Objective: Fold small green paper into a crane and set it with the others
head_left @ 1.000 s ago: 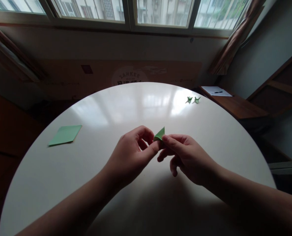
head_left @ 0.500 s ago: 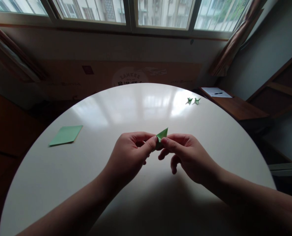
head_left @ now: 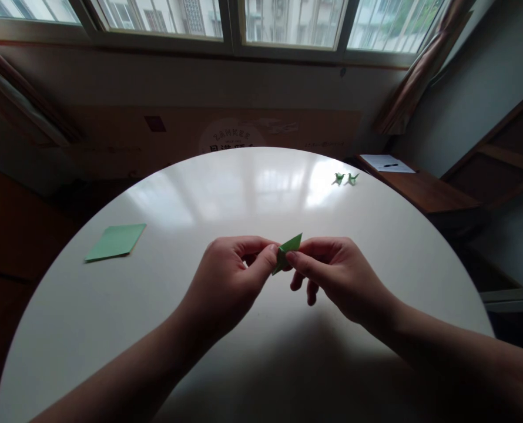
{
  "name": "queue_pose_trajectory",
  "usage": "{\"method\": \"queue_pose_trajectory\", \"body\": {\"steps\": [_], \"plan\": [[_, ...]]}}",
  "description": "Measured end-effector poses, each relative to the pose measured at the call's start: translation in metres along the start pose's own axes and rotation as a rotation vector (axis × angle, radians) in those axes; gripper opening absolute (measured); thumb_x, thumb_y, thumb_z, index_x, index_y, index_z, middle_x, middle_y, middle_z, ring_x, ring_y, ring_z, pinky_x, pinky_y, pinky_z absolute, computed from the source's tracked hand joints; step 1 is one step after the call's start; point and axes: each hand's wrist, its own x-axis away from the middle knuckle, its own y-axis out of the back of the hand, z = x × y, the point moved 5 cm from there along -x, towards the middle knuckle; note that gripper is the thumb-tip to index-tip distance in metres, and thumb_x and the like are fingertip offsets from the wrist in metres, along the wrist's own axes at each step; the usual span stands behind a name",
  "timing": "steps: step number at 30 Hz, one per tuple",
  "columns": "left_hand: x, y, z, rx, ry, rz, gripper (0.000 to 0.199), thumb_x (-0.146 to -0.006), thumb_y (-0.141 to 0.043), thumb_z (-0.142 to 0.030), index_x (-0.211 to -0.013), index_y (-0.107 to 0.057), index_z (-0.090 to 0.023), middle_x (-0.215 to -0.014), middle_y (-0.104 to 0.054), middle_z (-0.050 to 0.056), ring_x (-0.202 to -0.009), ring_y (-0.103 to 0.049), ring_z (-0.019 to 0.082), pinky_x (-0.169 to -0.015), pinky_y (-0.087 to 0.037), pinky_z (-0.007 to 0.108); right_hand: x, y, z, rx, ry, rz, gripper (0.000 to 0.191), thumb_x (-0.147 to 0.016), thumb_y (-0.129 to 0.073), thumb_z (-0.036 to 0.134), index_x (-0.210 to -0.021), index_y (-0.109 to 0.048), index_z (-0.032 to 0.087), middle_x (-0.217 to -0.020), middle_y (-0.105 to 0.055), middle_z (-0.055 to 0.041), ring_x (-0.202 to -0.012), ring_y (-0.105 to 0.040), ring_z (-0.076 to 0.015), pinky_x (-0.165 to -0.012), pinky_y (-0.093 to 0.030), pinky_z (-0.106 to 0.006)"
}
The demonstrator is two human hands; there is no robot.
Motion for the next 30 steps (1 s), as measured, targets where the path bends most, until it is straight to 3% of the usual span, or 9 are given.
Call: {"method": "queue_pose_trajectory", "body": {"steps": [10, 18, 30], "plan": [[-0.003, -0.002, 0.007, 0.217, 0.163, 0.045, 0.010, -0.080, -0.074, -0.028, -0.080, -0.081, -0.020, -0.050, -0.063, -0.002, -0.044, -0.053, 0.011, -0.035, -0.040, 0.016, 0.001, 0.001, 0.002, 0.072, 0.027, 0.034, 0.023, -0.084, -0.077, 0.038, -0.096, -0.081, 0.019, -0.081, -0.076, -0.0071, -0.059, -0.069, -0.0161, -0.040, -0.049, -0.019], [-0.007, 0.000, 0.010, 0.340, 0.147, 0.003, 0.010, -0.082, -0.075, -0.025, -0.080, -0.079, -0.016, -0.053, -0.066, -0.001, -0.043, -0.053, 0.008, -0.035, -0.040, 0.014, -0.004, 0.003, -0.009, -0.097, -0.154, 0.073, 0.031, -0.083, -0.076, 0.047, -0.090, -0.079, 0.017, -0.087, -0.074, -0.0088, -0.067, -0.071, -0.0176, -0.037, -0.047, -0.016], [-0.006, -0.005, 0.019, 0.475, 0.293, 0.076, 0.011, -0.079, -0.076, -0.026, -0.073, -0.077, -0.016, -0.066, -0.070, 0.001, -0.050, -0.058, 0.009, -0.035, -0.039, 0.012, -0.004, 0.002, -0.008, -0.179, -0.110, 0.043, 0.022, -0.083, -0.078, 0.038, -0.096, -0.080, 0.020, -0.080, -0.072, -0.0045, -0.066, -0.069, -0.0159, -0.035, -0.047, -0.014]]}}
